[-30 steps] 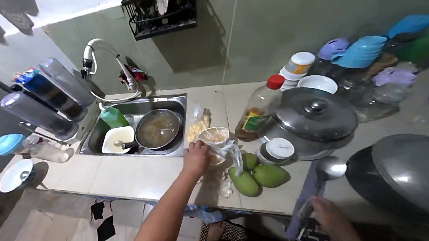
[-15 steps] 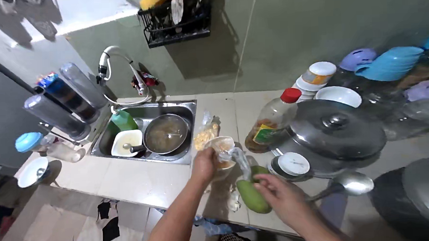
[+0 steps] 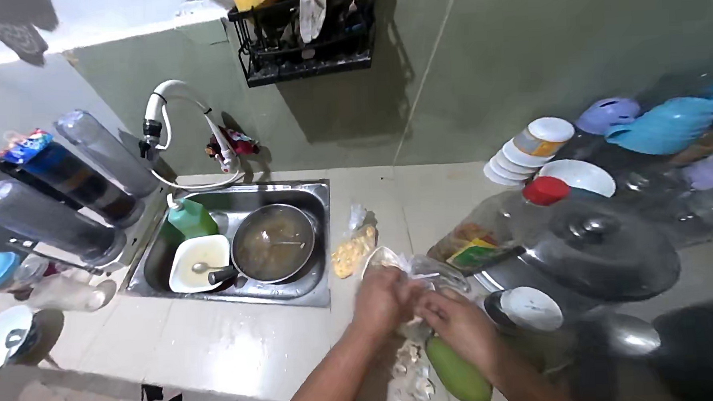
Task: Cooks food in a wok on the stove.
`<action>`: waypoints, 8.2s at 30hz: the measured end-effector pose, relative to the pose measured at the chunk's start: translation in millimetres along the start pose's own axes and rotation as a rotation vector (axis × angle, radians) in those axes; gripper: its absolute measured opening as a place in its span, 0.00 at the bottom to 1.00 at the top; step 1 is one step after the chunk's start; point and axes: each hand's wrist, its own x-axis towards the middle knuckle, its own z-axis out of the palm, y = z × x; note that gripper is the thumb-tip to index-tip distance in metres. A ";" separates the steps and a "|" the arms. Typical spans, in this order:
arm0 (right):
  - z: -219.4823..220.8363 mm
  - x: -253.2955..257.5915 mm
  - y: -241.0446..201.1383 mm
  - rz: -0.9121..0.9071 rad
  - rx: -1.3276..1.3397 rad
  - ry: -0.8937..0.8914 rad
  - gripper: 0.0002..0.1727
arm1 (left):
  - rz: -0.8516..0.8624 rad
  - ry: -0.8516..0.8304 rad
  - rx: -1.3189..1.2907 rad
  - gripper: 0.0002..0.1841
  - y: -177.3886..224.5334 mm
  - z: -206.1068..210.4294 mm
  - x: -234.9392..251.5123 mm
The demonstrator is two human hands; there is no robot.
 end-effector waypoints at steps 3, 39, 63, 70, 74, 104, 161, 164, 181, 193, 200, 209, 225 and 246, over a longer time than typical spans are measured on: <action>10.1 -16.7 13.6 -0.112 0.075 0.069 0.19 | -0.192 0.214 -0.036 0.29 -37.3 -29.9 44.9; -274.4 -648.3 278.0 1.389 0.175 1.053 0.19 | 1.143 -0.927 0.118 0.14 575.9 473.7 -347.0; -270.7 -753.2 388.0 1.218 0.533 1.357 0.27 | 0.842 -1.476 -0.014 0.18 662.1 620.0 -388.5; -276.7 -774.6 407.1 0.887 1.051 1.661 0.16 | 1.041 -1.371 0.191 0.15 670.6 621.6 -371.4; -277.4 -779.6 416.9 0.792 1.169 1.643 0.11 | 0.966 -1.323 0.228 0.19 666.4 631.8 -373.4; -272.1 -808.2 413.9 0.793 1.020 1.550 0.30 | 0.375 -1.489 -0.117 0.17 651.8 651.5 -378.1; -285.3 -830.7 408.7 1.170 0.135 0.788 0.23 | 1.770 -1.289 0.414 0.18 670.5 634.0 -353.4; -276.6 -831.9 393.9 1.140 -0.017 0.825 0.22 | 1.869 -1.150 0.327 0.17 664.9 623.7 -347.7; -240.9 -801.6 319.6 1.095 -0.085 1.225 0.17 | 2.055 -1.237 -0.173 0.17 639.0 571.7 -397.0; 91.7 -785.6 280.6 1.536 0.919 0.657 0.22 | 1.680 -1.307 -0.391 0.29 551.3 524.9 -331.3; 256.8 -732.4 341.5 1.704 1.101 0.532 0.48 | 1.602 -1.243 -0.308 0.23 513.1 503.3 -301.7; -33.3 -746.9 268.3 1.200 0.182 1.286 0.13 | 1.294 -0.903 -0.232 0.17 430.5 460.1 -247.2; -94.3 -398.7 268.8 0.331 0.487 0.246 0.19 | 0.389 -0.377 0.299 0.18 177.1 274.0 -141.1; -88.4 -268.5 229.6 0.248 0.743 -0.013 0.23 | -0.149 -0.554 0.274 0.18 176.7 244.6 -29.5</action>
